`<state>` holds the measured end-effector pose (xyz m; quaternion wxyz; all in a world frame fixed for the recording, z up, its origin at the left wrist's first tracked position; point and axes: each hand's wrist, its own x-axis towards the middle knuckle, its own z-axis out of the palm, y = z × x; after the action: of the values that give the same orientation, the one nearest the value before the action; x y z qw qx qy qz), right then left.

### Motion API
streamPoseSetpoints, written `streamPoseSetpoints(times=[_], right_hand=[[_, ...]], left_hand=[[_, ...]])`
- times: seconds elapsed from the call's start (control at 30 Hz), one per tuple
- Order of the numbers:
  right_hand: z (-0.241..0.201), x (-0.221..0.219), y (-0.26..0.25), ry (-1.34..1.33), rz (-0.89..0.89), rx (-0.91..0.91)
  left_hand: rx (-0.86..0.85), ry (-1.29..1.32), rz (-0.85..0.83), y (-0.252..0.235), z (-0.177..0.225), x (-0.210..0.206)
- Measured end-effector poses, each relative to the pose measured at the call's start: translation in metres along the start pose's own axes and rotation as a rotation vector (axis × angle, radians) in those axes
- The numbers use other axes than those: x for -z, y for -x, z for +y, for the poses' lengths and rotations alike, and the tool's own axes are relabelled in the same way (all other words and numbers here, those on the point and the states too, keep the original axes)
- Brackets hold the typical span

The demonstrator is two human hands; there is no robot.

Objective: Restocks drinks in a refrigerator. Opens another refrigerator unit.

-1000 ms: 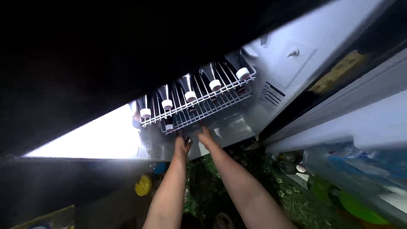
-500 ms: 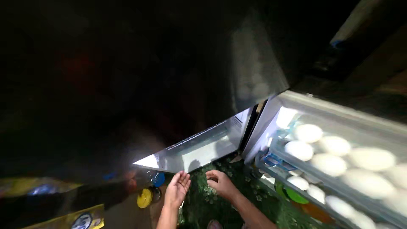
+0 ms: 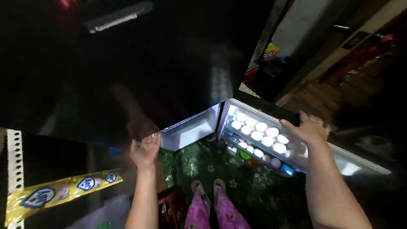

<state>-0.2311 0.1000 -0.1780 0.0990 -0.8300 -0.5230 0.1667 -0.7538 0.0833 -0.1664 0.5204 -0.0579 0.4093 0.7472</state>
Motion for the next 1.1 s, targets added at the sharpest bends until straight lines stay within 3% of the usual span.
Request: streamPoseSetpoints(times=[0.27, 0.47, 0.63, 0.87, 1.1], right_hand=[[-0.008, -0.002, 0.012, 0.077, -0.121, -0.128], [-0.02, -0.009, 0.054, 0.2, -0.238, -0.108], [-0.062, -0.007, 0.107, 0.191, -0.354, -0.102], [-0.115, -0.047, 0.173, 0.053, -0.296, -0.055], [-0.185, -0.084, 0.214, -0.091, -0.232, -0.079]], left_hand=[[-0.002, 0.077, -0.087, -0.016, -0.003, 0.015], [0.05, 0.038, -0.128, -0.019, 0.004, 0.016], [0.114, -0.024, -0.209, -0.015, 0.016, 0.027], [0.12, -0.063, -0.103, -0.008, 0.049, 0.049], [0.131, -0.162, 0.103, 0.003, 0.093, 0.026]])
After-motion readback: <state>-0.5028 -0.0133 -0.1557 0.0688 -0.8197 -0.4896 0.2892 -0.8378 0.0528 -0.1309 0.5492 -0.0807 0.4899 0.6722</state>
